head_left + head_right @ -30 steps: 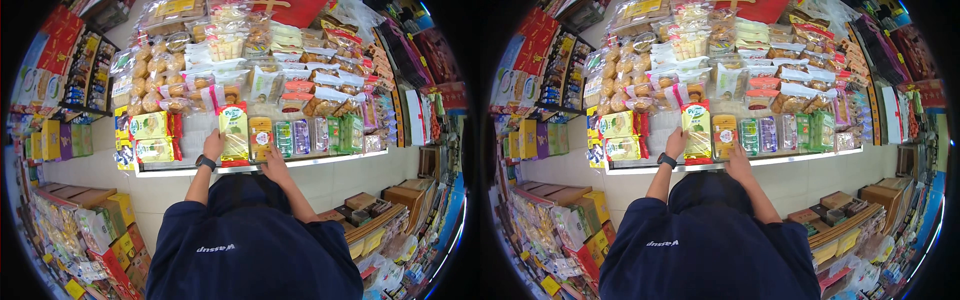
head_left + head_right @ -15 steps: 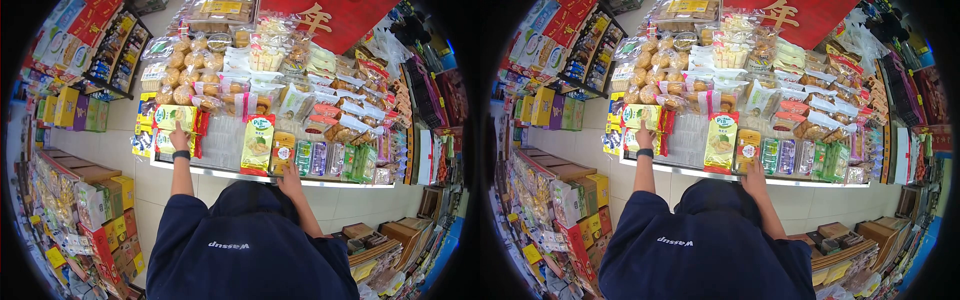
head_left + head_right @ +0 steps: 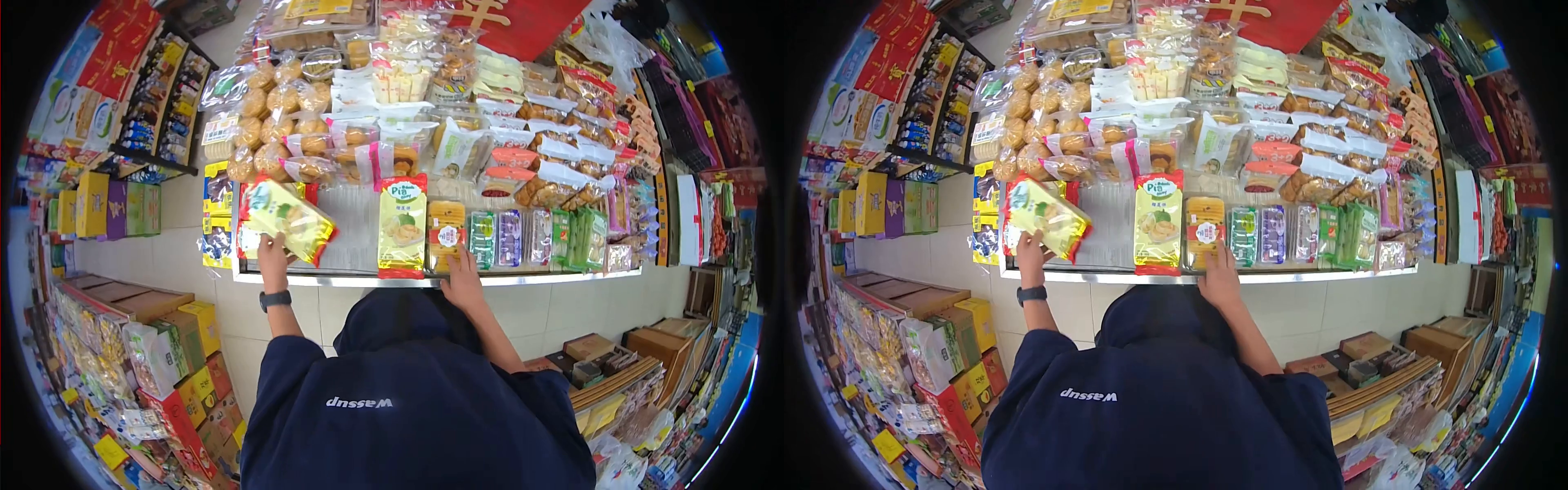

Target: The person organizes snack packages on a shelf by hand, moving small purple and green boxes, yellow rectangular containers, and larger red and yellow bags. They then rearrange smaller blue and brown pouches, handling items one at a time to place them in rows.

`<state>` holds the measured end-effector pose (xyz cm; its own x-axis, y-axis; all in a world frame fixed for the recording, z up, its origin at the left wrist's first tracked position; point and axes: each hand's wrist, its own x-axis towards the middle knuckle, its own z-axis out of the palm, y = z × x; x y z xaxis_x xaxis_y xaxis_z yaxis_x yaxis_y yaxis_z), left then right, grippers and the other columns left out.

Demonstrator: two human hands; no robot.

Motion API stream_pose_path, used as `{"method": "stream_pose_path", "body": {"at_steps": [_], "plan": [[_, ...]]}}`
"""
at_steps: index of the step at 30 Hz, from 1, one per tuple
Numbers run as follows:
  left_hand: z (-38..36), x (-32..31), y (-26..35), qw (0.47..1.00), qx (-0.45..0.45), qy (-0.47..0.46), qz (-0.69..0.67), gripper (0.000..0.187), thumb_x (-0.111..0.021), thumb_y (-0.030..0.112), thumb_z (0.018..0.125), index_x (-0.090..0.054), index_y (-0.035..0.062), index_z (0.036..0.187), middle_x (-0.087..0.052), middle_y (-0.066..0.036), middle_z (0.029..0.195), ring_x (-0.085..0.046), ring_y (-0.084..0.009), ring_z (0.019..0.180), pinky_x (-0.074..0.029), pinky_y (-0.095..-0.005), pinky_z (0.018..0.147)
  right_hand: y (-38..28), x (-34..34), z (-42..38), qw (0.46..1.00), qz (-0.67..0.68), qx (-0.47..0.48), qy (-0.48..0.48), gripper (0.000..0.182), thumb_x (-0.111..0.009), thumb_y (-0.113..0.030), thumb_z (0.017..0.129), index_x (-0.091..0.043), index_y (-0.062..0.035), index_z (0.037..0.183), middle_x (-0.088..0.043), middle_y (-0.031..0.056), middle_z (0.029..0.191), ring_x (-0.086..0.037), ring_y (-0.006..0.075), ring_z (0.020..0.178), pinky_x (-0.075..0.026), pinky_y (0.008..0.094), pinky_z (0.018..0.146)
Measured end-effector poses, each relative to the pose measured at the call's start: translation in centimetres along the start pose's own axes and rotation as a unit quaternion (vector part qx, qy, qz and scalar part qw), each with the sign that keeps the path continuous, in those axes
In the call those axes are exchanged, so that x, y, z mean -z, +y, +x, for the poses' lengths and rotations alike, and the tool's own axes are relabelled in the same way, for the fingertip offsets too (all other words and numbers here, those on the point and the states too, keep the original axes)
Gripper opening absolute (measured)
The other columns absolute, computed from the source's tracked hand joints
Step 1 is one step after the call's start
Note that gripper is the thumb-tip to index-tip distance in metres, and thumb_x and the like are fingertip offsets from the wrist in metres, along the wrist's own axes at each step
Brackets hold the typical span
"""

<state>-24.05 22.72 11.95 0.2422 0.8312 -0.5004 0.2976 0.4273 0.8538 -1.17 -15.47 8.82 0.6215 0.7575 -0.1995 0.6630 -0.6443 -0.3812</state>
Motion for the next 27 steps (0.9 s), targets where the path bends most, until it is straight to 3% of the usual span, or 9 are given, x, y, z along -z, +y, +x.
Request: {"method": "stream_pose_path", "body": {"at_steps": [4, 6, 9, 13, 16, 22, 23, 26, 27], "plan": [[-4.1, -4.6, 1.8, 0.976, -0.065, -0.158, 0.135, 0.021, -0.06, 0.022, 0.099, -0.06, 0.0031, 0.109, -0.065, -0.006, 0.085, -0.065, -0.015, 0.076, -0.055, -0.0309, 0.06, -0.3, 0.0, 0.0, 1.0, 0.001, 0.01, 0.013, 0.066, -0.073, -0.016, 0.076, -0.051, 0.0002, 0.136, -0.029, 0.0275, 0.155, -0.033, 0.046, 0.139, -0.035, 0.051, 0.115], [-3.6, -7.7, 0.6, 0.936, -0.169, -0.193, 0.243, 0.021, -0.062, 0.022, 0.097, -0.059, 0.0011, 0.099, -0.063, -0.013, 0.078, -0.063, -0.0238, 0.069, -0.051, -0.0381, 0.062, -0.2, 0.0, 0.1, 1.0, 0.005, 0.014, 0.015, 0.065, -0.073, -0.016, 0.076, -0.051, 0.0001, 0.136, -0.029, 0.0278, 0.155, -0.033, 0.046, 0.139, -0.034, 0.0513, 0.115], [-5.8, -12.7, 2.5, 0.915, -0.197, -0.225, 0.272, 0.025, -0.063, 0.024, 0.094, -0.053, 0.0014, 0.089, -0.063, -0.023, 0.08, -0.06, -0.0467, 0.077, -0.047, -0.0477, 0.065, -0.3, 0.7, 0.1, 1.0, 0.016, 0.005, -0.002, 0.065, -0.074, -0.016, 0.076, -0.052, 0.0003, 0.135, -0.03, 0.0277, 0.154, -0.032, 0.0457, 0.14, -0.034, 0.0511, 0.115], [-6.3, -16.1, 1.5, 0.873, -0.247, -0.206, 0.367, 0.024, -0.062, 0.026, 0.094, -0.054, 0.0032, 0.09, -0.065, -0.022, 0.081, -0.062, -0.0467, 0.08, -0.047, -0.0511, 0.065, -0.1, 0.9, 0.2, 0.999, 0.041, -0.009, -0.02, 0.066, -0.075, -0.016, 0.075, -0.053, 0.0001, 0.135, -0.03, 0.0268, 0.155, -0.031, 0.0445, 0.141, -0.034, 0.0499, 0.116], [-5.9, -16.2, 1.0, 0.873, -0.234, -0.233, 0.359, 0.026, -0.061, 0.028, 0.095, -0.053, 0.0033, 0.091, -0.065, -0.022, 0.081, -0.062, -0.0464, 0.08, -0.047, -0.0509, 0.065, 0.1, 0.7, 0.0, 0.999, 0.038, -0.015, -0.018, 0.066, -0.075, -0.015, 0.075, -0.053, -0.0005, 0.135, -0.03, 0.0258, 0.155, -0.031, 0.0434, 0.142, -0.035, 0.0487, 0.116], [-5.6, -15.3, 1.6, 0.87, -0.211, -0.277, 0.348, 0.03, -0.063, 0.029, 0.097, -0.052, 0.0018, 0.093, -0.061, -0.019, 0.077, -0.062, -0.0367, 0.072, -0.048, -0.0415, 0.067, -0.8, 0.8, 0.3, 0.999, 0.021, -0.028, -0.023, 0.061, -0.075, -0.015, 0.075, -0.055, -0.001, 0.131, -0.028, 0.024, 0.156, -0.029, 0.0432, 0.143, -0.035, 0.0486, 0.116], [-5.4, -15.0, 1.2, 0.869, -0.215, -0.28, 0.347, 0.029, -0.062, 0.029, 0.098, -0.052, 0.0022, 0.096, -0.061, -0.019, 0.079, -0.063, -0.0346, 0.074, -0.049, -0.0408, 0.069, -0.9, 1.1, 0.4, 1.0, 0.001, -0.017, -0.015, 0.054, -0.073, -0.016, 0.079, -0.058, -0.0011, 0.128, -0.036, 0.0251, 0.152, -0.037, 0.0439, 0.138, -0.038, 0.0479, 0.114], [-5.1, -14.1, -0.2, 0.883, -0.248, -0.294, 0.271, 0.028, -0.061, 0.031, 0.098, -0.055, 0.0037, 0.101, -0.065, -0.024, 0.087, -0.063, -0.045, 0.082, -0.049, -0.0476, 0.068, 0.2, 0.9, 1.4, 0.999, 0.009, -0.015, -0.036, 0.047, -0.068, -0.017, 0.084, -0.059, -0.0006, 0.127, -0.047, 0.0259, 0.145, -0.045, 0.0437, 0.132, -0.042, 0.0465, 0.109], [-5.5, -13.6, -0.9, 0.898, -0.274, -0.284, 0.194, 0.03, -0.061, 0.033, 0.099, -0.058, 0.0046, 0.107, -0.068, -0.019, 0.09, -0.068, -0.0352, 0.08, -0.052, -0.0423, 0.068, 0.2, 1.4, 2.2, 0.997, 0.056, -0.045, -0.042, 0.04, -0.061, -0.019, 0.092, -0.059, 0.0008, 0.127, -0.054, 0.0264, 0.137, -0.052, 0.0425, 0.126, -0.045, 0.0453, 0.105]]}}
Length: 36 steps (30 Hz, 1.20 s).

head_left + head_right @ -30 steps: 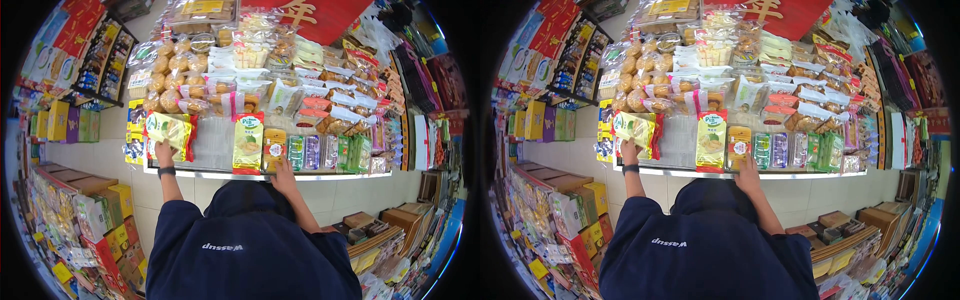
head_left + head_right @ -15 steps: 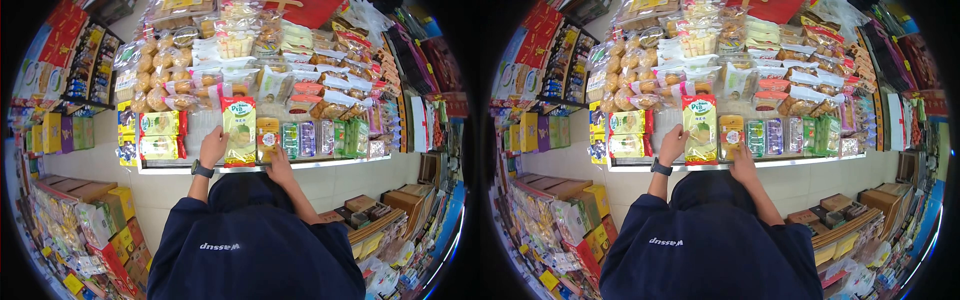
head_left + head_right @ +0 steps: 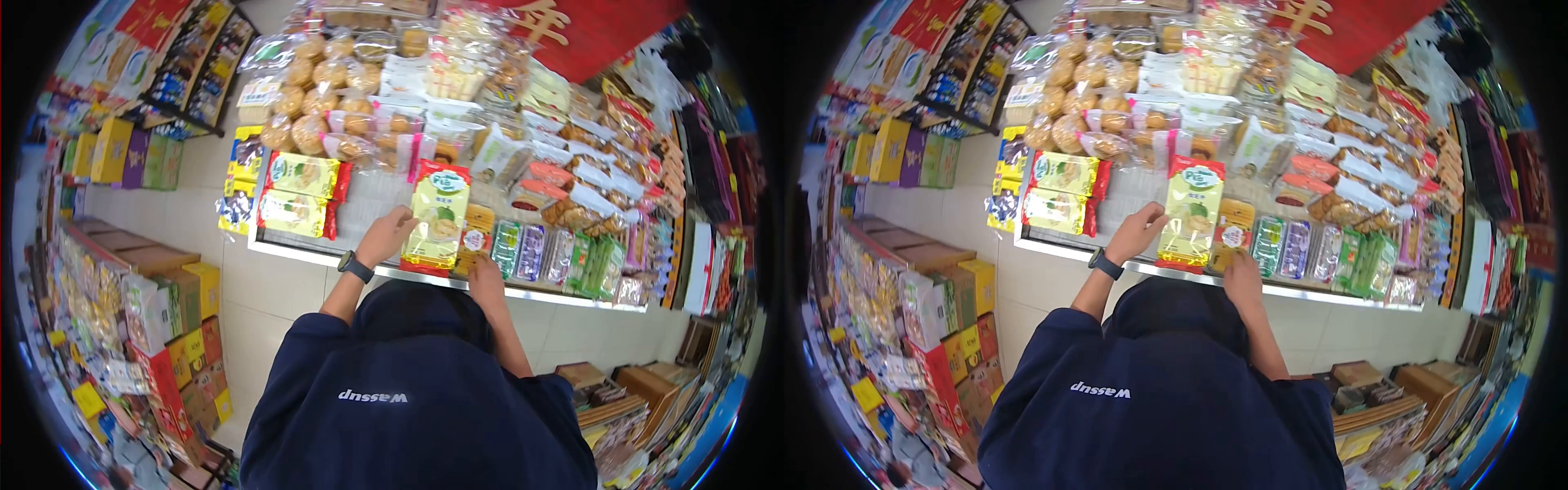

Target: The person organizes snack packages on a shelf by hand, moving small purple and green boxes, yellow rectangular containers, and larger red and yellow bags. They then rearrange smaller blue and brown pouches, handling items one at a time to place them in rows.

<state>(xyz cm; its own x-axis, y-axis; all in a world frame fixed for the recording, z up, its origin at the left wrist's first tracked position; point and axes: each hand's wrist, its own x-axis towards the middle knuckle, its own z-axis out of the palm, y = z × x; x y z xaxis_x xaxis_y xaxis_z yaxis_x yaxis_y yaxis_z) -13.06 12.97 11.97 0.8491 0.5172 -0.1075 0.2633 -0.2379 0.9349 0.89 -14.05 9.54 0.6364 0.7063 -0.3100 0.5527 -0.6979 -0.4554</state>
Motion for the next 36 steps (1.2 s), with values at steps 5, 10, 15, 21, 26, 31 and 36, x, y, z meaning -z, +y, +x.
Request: {"method": "stream_pose_path", "body": {"at_steps": [5, 10, 15, 21, 26, 31, 36], "plan": [[-4.1, 2.6, -8.4, 0.874, 0.266, 0.332, -0.234, 0.033, -0.061, 0.034, 0.1, -0.056, 0.003, 0.111, -0.066, -0.007, 0.098, -0.066, -0.0176, 0.089, -0.055, -0.0306, 0.067, -3.3, 3.2, 1.9, 0.982, 0.185, -0.027, 0.022, 0.046, -0.052, -0.029, 0.103, -0.053, 0.0053, 0.133, -0.055, 0.027, 0.136, -0.055, 0.0396, 0.125, -0.044, 0.0431, 0.105], [-6.5, 9.3, -18.9, 0.739, 0.312, 0.505, -0.318, 0.04, -0.062, 0.036, 0.098, -0.055, -0.0036, 0.1, -0.06, -0.011, 0.076, -0.055, -0.017, 0.054, -0.048, -0.0288, 0.048, -5.3, 2.9, 2.5, 0.971, 0.236, 0.007, 0.024, 0.053, -0.054, -0.029, 0.102, -0.045, 0.0058, 0.142, -0.055, 0.0267, 0.136, -0.058, 0.0377, 0.123, -0.044, 0.0413, 0.104], [-5.7, 11.1, -21.6, 0.764, 0.31, 0.508, -0.248, 0.031, -0.054, 0.021, 0.095, -0.062, -0.0084, 0.1, -0.066, -0.013, 0.077, -0.063, -0.0219, 0.06, -0.049, -0.0341, 0.048, -5.8, 2.2, 2.3, 0.961, 0.273, 0.009, -0.029, 0.058, -0.056, -0.025, 0.101, -0.038, 0.0063, 0.146, -0.055, 0.0266, 0.136, -0.058, 0.0353, 0.123, -0.047, 0.0401, 0.101], [-7.2, 10.9, -22.2, 0.784, 0.355, 0.49, -0.143, 0.031, -0.049, 0.013, 0.089, -0.065, -0.013, 0.095, -0.069, -0.025, 0.083, -0.069, -0.0331, 0.071, -0.052, -0.0414, 0.053, -4.9, 1.2, 3.4, 0.961, 0.273, 0.024, -0.041, 0.058, -0.055, -0.022, 0.101, -0.035, 0.0058, 0.148, -0.054, 0.0252, 0.137, -0.059, 0.0341, 0.121, -0.05, 0.0397, 0.099], [-12.4, 8.6, -15.1, 0.815, 0.363, 0.423, -0.162, 0.033, -0.051, 0.017, 0.096, -0.065, -0.0103, 0.107, -0.071, -0.021, 0.09, -0.069, -0.0271, 0.072, -0.054, -0.039, 0.062, -6.9, 2.7, 3.2, 0.944, 0.322, 0.024, -0.065, 0.053, -0.051, -0.019, 0.102, -0.036, 0.0039, 0.148, -0.054, 0.0241, 0.137, -0.06, 0.0321, 0.12, -0.05, 0.0396, 0.098], [-11.8, 6.1, -11.8, 0.919, 0.265, 0.285, -0.069, 0.03, -0.051, 0.02, 0.098, -0.067, -0.0016, 0.112, -0.071, -0.021, 0.094, -0.069, -0.0323, 0.084, -0.052, -0.0435, 0.076, -6.8, 2.5, 3.2, 0.952, 0.294, 0.03, -0.078, 0.05, -0.049, -0.018, 0.103, -0.037, 0.0036, 0.147, -0.058, 0.0237, 0.131, -0.062, 0.0305, 0.116, -0.048, 0.0384, 0.099], [-4.2, 3.9, -9.5, 0.951, 0.213, 0.164, 0.155, 0.029, -0.051, 0.028, 0.097, -0.068, 0.0081, 0.109, -0.069, -0.024, 0.101, -0.066, -0.0432, 0.094, -0.052, -0.052, 0.079, -6.9, 2.7, 3.0, 0.961, 0.261, 0.033, -0.089, 0.048, -0.047, -0.018, 0.104, -0.038, 0.0036, 0.146, -0.061, 0.0234, 0.128, -0.062, 0.0307, 0.116, -0.045, 0.0373, 0.1]]}}
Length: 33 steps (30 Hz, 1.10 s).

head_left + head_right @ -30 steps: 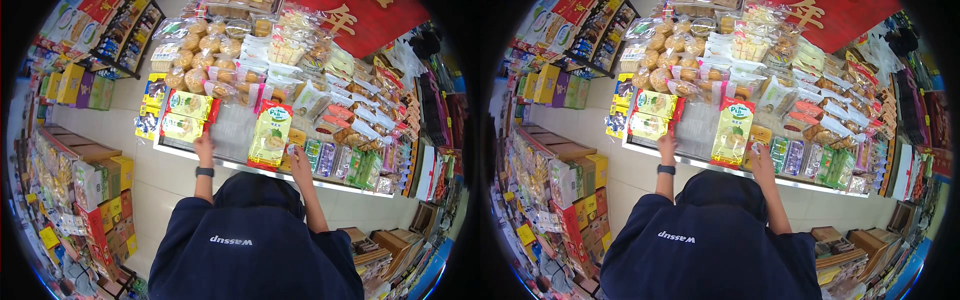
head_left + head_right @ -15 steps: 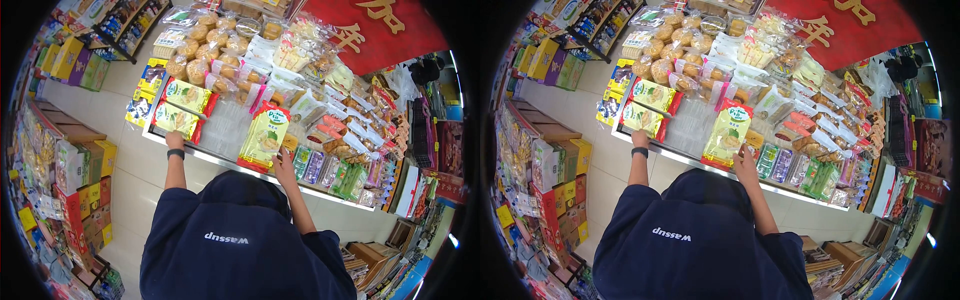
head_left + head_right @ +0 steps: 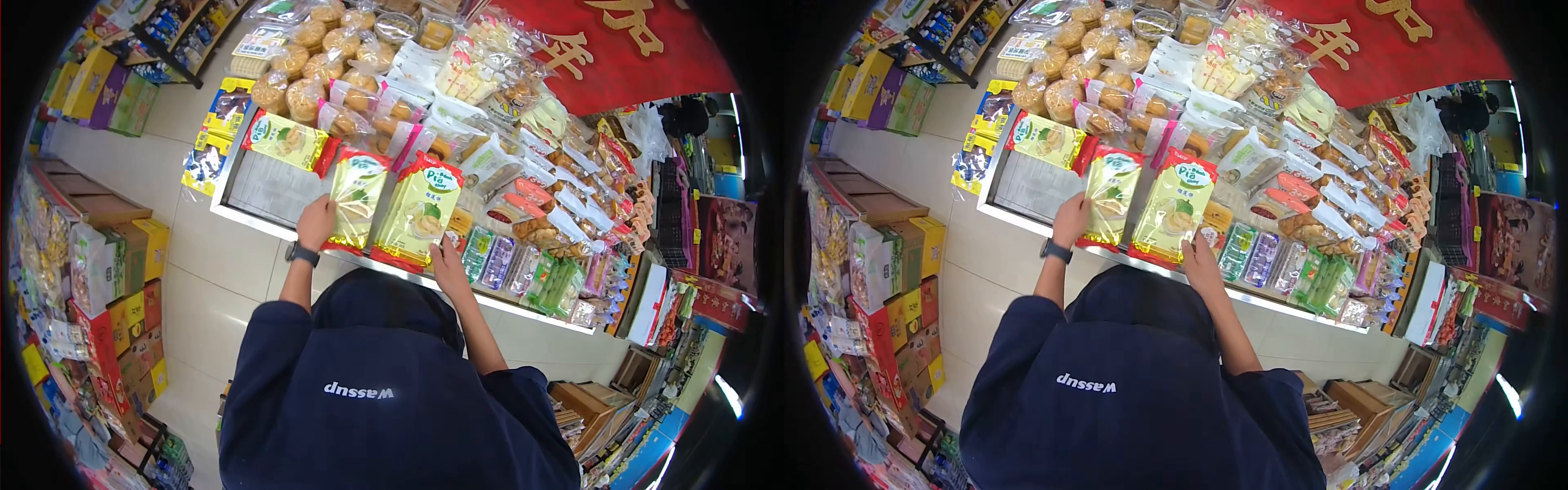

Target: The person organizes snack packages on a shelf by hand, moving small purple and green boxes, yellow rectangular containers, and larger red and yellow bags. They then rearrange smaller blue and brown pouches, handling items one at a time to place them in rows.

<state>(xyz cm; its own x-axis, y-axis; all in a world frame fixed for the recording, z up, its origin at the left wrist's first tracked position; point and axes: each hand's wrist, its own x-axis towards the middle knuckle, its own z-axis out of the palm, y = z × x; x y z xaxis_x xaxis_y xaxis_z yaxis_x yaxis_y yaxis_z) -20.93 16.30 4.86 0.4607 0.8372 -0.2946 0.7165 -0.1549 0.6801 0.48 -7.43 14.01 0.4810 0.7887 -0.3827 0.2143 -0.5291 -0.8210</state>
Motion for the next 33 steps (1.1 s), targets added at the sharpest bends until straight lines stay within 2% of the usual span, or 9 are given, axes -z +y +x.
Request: {"method": "stream_pose_path", "body": {"at_steps": [5, 9, 10, 13, 16, 22, 26, 28, 33], "plan": [[4.0, -4.5, 1.1, 0.99, 0.021, -0.065, 0.121, 0.031, -0.051, 0.032, 0.097, -0.068, 0.0084, 0.107, -0.069, -0.023, 0.099, -0.066, -0.0433, 0.093, -0.053, -0.0543, 0.079, -1.3, 0.3, -0.1, 0.999, -0.03, -0.012, -0.001, 0.044, -0.046, -0.019, 0.104, -0.043, 0.0038, 0.142, -0.061, 0.0252, 0.127, -0.061, 0.0345, 0.117, -0.044, 0.0378, 0.102], [4.4, -5.3, -1.8, 0.996, -0.035, -0.087, 0.013, 0.03, -0.051, 0.029, 0.096, -0.07, 0.0079, 0.106, -0.07, -0.023, 0.1, -0.066, -0.0444, 0.094, -0.051, -0.0568, 0.081, 0.1, 0.2, -0.1, 0.998, -0.054, 0.0, 0.011, 0.043, -0.046, -0.024, 0.105, -0.046, 0.0037, 0.137, -0.062, 0.0277, 0.122, -0.062, 0.0394, 0.113, -0.045, 0.0407, 0.098], [4.5, -5.2, -2.6, 0.994, -0.084, -0.056, -0.028, 0.035, -0.057, 0.035, 0.096, -0.071, 0.0032, 0.099, -0.072, -0.019, 0.088, -0.07, -0.0363, 0.084, -0.055, -0.0503, 0.071, 0.2, 0.1, -0.2, 0.999, -0.048, -0.018, 0.007, 0.042, -0.045, -0.024, 0.106, -0.047, 0.0038, 0.137, -0.062, 0.0269, 0.123, -0.061, 0.0384, 0.114, -0.045, 0.0401, 0.099], [5.2, -3.0, -3.2, 0.934, 0.206, -0.001, -0.294, 0.046, -0.065, 0.043, 0.094, -0.067, -0.002, 0.099, -0.068, -0.011, 0.081, -0.067, -0.0223, 0.075, -0.055, -0.0388, 0.058, 0.1, 0.1, -0.1, 0.999, -0.031, -0.043, -0.006, 0.042, -0.043, -0.027, 0.107, -0.048, 0.0042, 0.135, -0.062, 0.0257, 0.123, -0.061, 0.0362, 0.115, -0.044, 0.0387, 0.099], [7.7, -1.1, -4.9, 0.892, 0.243, 0.124, -0.36, 0.054, -0.07, 0.047, 0.091, -0.063, -0.0051, 0.102, -0.062, -0.006, 0.082, -0.061, -0.0134, 0.074, -0.053, -0.0308, 0.053, -0.1, 0.1, -0.3, 0.998, -0.033, -0.046, 0.001, 0.042, -0.042, -0.028, 0.108, -0.049, 0.0046, 0.134, -0.063, 0.0264, 0.12, -0.061, 0.0358, 0.112, -0.045, 0.0383, 0.098], [12.8, -0.5, -7.4, 0.886, 0.208, 0.133, -0.393, 0.04, -0.061, 0.035, 0.095, -0.059, 0.0018, 0.118, -0.063, -0.008, 0.106, -0.063, -0.0174, 0.082, -0.056, -0.0354, 0.061, 0.7, -0.3, -0.2, 0.997, -0.062, -0.044, 0.0, 0.039, -0.041, -0.028, 0.108, -0.051, 0.0044, 0.127, -0.064, 0.025, 0.114, -0.062, 0.0353, 0.107, -0.045, 0.039, 0.095], [12.2, 0.8, -8.5, 0.921, 0.21, 0.111, -0.309, 0.033, -0.056, 0.025, 0.094, -0.061, 0.0005, 0.116, -0.065, -0.009, 0.1, -0.065, -0.0184, 0.082, -0.057, -0.0374, 0.062, 0.4, -0.4, 0.0, 0.998, -0.056, -0.028, 0.005, 0.04, -0.043, -0.03, 0.107, -0.053, 0.0044, 0.123, -0.065, 0.0277, 0.107, -0.062, 0.042, 0.103, -0.047, 0.0428, 0.091], [10.1, 3.0, -9.2, 0.941, 0.208, 0.08, -0.252, 0.033, -0.054, 0.023, 0.094, -0.062, -0.0017, 0.113, -0.066, -0.008, 0.096, -0.065, -0.0182, 0.081, -0.058, -0.0371, 0.062, 0.2, -0.4, 0.0, 0.998, -0.056, -0.035, -0.005, 0.038, -0.042, -0.028, 0.107, -0.052, 0.004, 0.124, -0.065, 0.0256, 0.111, -0.062, 0.0377, 0.105, -0.046, 0.0399, 0.094], [6.7, 7.5, -15.3, 0.987, 0.046, 0.142, 0.053, 0.027, -0.053, 0.026, 0.095, -0.059, -0.0004, 0.099, -0.066, -0.028, 0.089, -0.065, -0.0463, 0.083, -0.05, -0.0533, 0.072, 0.1, -0.1, 0.1, 0.992, -0.096, -0.075, -0.014, 0.037, -0.042, -0.028, 0.107, -0.052, 0.0042, 0.123, -0.064, 0.0258, 0.111, -0.062, 0.0373, 0.103, -0.046, 0.0388, 0.093]]}}
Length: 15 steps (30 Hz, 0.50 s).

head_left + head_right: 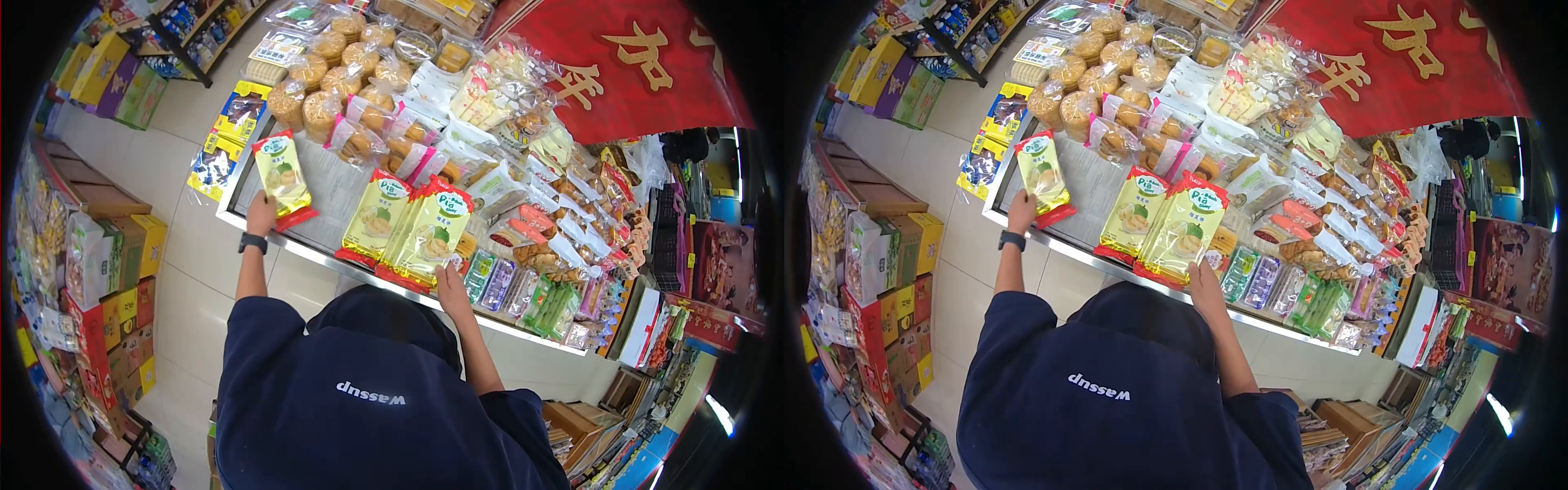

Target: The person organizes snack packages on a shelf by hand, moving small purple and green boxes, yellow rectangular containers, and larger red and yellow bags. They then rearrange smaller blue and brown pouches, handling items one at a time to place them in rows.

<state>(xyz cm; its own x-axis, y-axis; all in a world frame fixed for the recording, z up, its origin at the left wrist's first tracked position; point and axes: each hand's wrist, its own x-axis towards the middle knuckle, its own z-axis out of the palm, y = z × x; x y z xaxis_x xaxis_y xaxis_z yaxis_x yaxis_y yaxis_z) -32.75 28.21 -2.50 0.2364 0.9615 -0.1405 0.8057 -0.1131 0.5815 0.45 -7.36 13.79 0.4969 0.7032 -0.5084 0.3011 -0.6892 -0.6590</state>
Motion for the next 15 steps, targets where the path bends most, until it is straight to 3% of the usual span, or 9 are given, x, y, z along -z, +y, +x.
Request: {"method": "stream_pose_path", "body": {"at_steps": [3, 10, 11, 14, 15], "plan": [[0.5, 3.1, -0.6, 1.0, -0.005, -0.012, 0.013, 0.025, -0.051, 0.027, 0.097, -0.057, 0.0031, 0.1, -0.066, -0.028, 0.093, -0.061, -0.0509, 0.091, -0.048, -0.0574, 0.078, 0.3, -0.3, -0.2, 1.0, 0.01, 0.016, 0.015, 0.038, -0.042, -0.029, 0.107, -0.052, 0.0045, 0.122, -0.064, 0.0267, 0.109, -0.062, 0.039, 0.102, -0.046, 0.0396, 0.092], [5.6, 3.1, -1.8, 0.999, 0.006, 0.045, 0.024, 0.022, -0.05, 0.027, 0.099, -0.06, 0.0077, 0.105, -0.069, -0.025, 0.094, -0.064, -0.0483, 0.09, -0.051, -0.0558, 0.077, 0.2, -0.2, -0.2, 1.0, 0.004, 0.012, 0.013, 0.038, -0.042, -0.03, 0.108, -0.053, 0.0042, 0.121, -0.065, 0.0268, 0.108, -0.062, 0.0398, 0.102, -0.046, 0.0406, 0.091], [6.4, 3.1, -2.2, 0.997, 0.033, 0.039, 0.049, 0.023, -0.054, 0.025, 0.098, -0.061, 0.0083, 0.111, -0.069, -0.026, 0.1, -0.065, -0.0458, 0.095, -0.052, -0.0523, 0.08, 0.1, -0.2, -0.2, 1.0, 0.009, 0.019, 0.013, 0.038, -0.041, -0.03, 0.108, -0.053, 0.0042, 0.121, -0.065, 0.0267, 0.108, -0.062, 0.0397, 0.102, -0.046, 0.0406, 0.091], [4.8, 3.5, 1.5, 0.979, -0.038, 0.166, 0.109, 0.033, -0.063, 0.028, 0.093, -0.059, 0.0068, 0.119, -0.065, -0.027, 0.113, -0.063, -0.0433, 0.106, -0.051, -0.0487, 0.085, 0.0, -0.6, -0.2, 1.0, 0.01, 0.009, 0.029, 0.038, -0.041, -0.03, 0.108, -0.053, 0.0041, 0.121, -0.065, 0.0266, 0.108, -0.062, 0.0396, 0.102, -0.046, 0.0404, 0.091], [3.2, 4.5, 4.5, 0.979, -0.053, 0.145, 0.13, 0.054, -0.072, 0.033, 0.086, -0.054, 0.0049, 0.129, -0.055, -0.027, 0.13, -0.053, -0.0419, 0.123, -0.047, -0.0489, 0.097, -0.1, -0.7, -0.2, 0.999, 0.007, 0.013, 0.035, 0.038, -0.042, -0.031, 0.107, -0.054, 0.0041, 0.119, -0.064, 0.0273, 0.106, -0.062, 0.0407, 0.1, -0.047, 0.0417, 0.09]]}}
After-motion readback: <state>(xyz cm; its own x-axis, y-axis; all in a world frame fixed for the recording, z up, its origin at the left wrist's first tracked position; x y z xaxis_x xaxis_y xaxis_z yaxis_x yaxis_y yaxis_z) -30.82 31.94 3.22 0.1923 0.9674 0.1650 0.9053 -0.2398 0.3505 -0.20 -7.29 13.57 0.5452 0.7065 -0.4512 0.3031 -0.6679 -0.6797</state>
